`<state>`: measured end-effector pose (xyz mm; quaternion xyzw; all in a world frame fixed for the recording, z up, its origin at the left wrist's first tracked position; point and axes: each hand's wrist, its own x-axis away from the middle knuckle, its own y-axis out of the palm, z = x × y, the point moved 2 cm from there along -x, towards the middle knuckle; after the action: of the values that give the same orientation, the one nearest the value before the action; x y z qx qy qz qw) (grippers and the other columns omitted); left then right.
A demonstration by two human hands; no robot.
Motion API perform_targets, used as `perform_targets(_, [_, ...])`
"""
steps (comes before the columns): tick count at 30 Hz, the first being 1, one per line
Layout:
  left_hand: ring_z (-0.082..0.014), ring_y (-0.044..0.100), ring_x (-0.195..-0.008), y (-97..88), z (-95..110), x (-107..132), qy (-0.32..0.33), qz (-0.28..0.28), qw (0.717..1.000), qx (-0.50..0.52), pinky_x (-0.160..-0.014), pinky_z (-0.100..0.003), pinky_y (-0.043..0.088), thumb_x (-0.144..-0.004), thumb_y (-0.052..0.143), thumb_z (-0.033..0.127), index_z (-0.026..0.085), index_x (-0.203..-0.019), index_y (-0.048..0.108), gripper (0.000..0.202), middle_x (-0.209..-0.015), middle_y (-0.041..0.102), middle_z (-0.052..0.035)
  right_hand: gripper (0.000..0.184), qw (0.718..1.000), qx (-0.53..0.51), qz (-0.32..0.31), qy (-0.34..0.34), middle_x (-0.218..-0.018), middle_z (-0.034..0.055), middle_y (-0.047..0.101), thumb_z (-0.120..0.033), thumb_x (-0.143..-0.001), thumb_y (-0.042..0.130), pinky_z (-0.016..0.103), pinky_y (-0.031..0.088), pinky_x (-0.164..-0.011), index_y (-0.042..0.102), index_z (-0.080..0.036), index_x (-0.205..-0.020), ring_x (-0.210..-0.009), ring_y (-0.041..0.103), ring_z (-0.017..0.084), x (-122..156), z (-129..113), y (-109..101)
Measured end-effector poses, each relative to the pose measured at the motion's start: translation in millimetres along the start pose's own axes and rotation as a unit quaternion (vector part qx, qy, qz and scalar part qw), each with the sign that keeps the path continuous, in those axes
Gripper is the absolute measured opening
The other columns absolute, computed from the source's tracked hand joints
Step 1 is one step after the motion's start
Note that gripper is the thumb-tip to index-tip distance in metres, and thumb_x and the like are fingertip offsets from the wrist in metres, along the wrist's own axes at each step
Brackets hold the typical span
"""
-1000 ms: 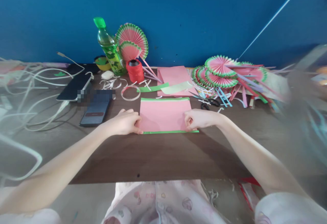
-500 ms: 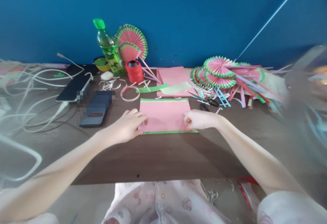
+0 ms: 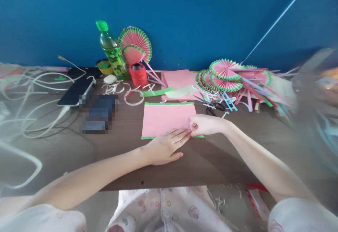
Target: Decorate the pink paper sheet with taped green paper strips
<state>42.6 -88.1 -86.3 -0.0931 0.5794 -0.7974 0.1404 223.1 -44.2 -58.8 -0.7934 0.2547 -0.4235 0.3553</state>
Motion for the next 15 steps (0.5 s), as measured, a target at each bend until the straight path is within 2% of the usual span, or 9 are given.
perform_targets(7, [-0.0194, 0.015, -0.133, 3.8, 0, 2, -0.005, 0.012, 1.000, -0.021, -0.110, -0.034, 0.009, -0.088, 0.030, 0.038, 0.009, -0.136, 0.024, 0.057, -0.144, 0.019, -0.0105, 0.021, 1.000, -0.017, -0.017, -0.005, -0.067, 0.0033, 0.062, -0.035, -0.065, 0.054, 0.021, 0.034, -0.053, 0.063, -0.015, -0.066, -0.061, 0.052, 0.013, 6, 5, -3])
perform_targets(15, [-0.0193, 0.015, -0.133, 6.4, 0, 3, -0.005, 0.024, 0.999, -0.031, -0.110, -0.034, 0.010, -0.088, 0.030, 0.037, 0.009, -0.136, 0.023, 0.057, -0.144, 0.020, -0.0098, 0.022, 1.000, -0.021, -0.008, 0.003, -0.068, 0.0035, 0.062, -0.036, -0.066, 0.054, 0.022, 0.035, -0.057, 0.060, -0.015, -0.060, -0.060, 0.053, 0.013, 10, 16, -2])
